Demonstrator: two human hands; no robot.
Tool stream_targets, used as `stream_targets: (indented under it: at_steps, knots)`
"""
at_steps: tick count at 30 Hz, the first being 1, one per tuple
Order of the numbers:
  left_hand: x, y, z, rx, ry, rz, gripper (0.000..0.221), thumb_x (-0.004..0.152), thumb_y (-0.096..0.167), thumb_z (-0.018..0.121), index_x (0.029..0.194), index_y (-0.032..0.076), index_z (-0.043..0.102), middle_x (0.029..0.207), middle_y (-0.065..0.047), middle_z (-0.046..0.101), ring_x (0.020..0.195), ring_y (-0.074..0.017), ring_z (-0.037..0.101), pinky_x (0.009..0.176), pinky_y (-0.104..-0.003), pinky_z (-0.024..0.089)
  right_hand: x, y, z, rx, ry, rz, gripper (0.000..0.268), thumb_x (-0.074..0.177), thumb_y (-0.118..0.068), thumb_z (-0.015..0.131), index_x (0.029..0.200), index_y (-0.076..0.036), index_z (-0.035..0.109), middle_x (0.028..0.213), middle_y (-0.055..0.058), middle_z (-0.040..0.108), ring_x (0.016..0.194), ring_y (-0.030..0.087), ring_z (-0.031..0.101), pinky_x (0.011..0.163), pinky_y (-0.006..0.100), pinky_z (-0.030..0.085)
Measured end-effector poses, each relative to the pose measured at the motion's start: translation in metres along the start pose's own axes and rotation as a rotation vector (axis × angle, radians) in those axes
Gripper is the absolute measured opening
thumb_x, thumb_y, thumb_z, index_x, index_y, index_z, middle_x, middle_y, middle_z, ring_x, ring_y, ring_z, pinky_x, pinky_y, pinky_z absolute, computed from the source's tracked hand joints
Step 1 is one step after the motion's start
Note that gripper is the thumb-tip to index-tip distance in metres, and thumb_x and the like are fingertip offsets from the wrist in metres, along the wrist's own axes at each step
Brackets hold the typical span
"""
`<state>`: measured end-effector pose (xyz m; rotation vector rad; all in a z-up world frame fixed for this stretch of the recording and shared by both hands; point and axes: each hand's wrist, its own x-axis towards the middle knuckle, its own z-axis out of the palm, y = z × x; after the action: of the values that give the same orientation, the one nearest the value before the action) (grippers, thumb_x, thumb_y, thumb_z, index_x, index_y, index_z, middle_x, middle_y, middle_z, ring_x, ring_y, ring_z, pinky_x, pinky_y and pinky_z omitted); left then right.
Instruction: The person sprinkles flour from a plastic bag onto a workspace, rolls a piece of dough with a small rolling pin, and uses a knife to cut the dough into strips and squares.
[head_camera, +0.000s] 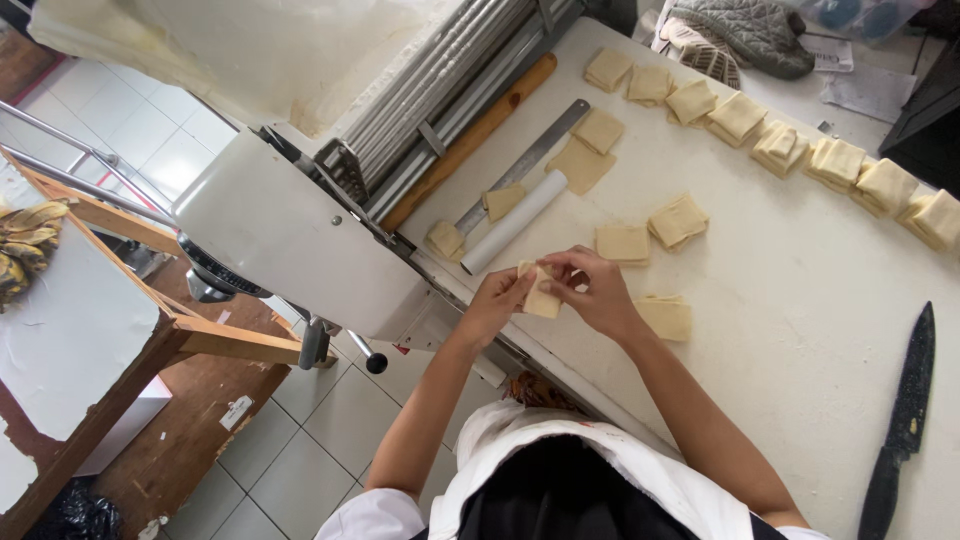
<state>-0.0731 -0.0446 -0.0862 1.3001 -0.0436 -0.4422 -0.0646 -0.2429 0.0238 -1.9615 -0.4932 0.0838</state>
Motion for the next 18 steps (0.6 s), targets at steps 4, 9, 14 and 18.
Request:
stream_targets:
  at_steps: [4,9,14,18]
  knots:
    - [-0.002,0.009,-0.004,-0.084,0.063,-0.037,0.058,0.111,0.054,0.046,0.11,0.003,0.075,0.09,-0.002,0.072,0.08,-0.0095,0.067,0.074,-0.028,0.057,0.006,0.011,0.007,-0.1,-0.045,-0.002,0.029,0.084,-0.012,0.082,0.113,-0.009,0.076,0.092,0.005,0.071,0.076,0.012,0.067,0.066,0.027,0.058]
    - [0.008,0.046,-0.02,0.28,0.157,0.124,0.036,0.093,0.035,0.07,0.115,0.007,0.07,0.099,-0.004,0.076,0.087,-0.0131,0.072,0.08,-0.031,0.06,0.047,0.019,0.01,-0.159,-0.165,-0.084,0.034,0.09,0.001,0.066,0.122,-0.007,0.071,0.098,0.007,0.075,0.077,0.013,0.072,0.067,0.024,0.061]
    - [0.05,0.084,-0.08,0.621,0.284,0.318,0.032,0.099,0.021,0.067,0.123,0.001,0.071,0.112,-0.015,0.074,0.1,-0.0228,0.071,0.085,-0.034,0.057,0.128,0.047,0.015,-0.283,0.01,-0.203,0.033,0.091,-0.002,0.065,0.124,-0.001,0.067,0.116,0.019,0.071,0.107,0.032,0.069,0.089,0.042,0.056]
    - [0.077,0.082,-0.095,1.018,0.519,0.382,0.042,0.095,0.014,0.069,0.131,-0.004,0.058,0.123,-0.023,0.066,0.112,-0.0367,0.063,0.096,-0.043,0.049,0.166,0.073,0.046,-0.64,-0.191,-0.09,0.049,0.078,-0.017,0.078,0.123,-0.002,0.067,0.119,0.024,0.064,0.115,0.041,0.056,0.096,0.047,0.049]
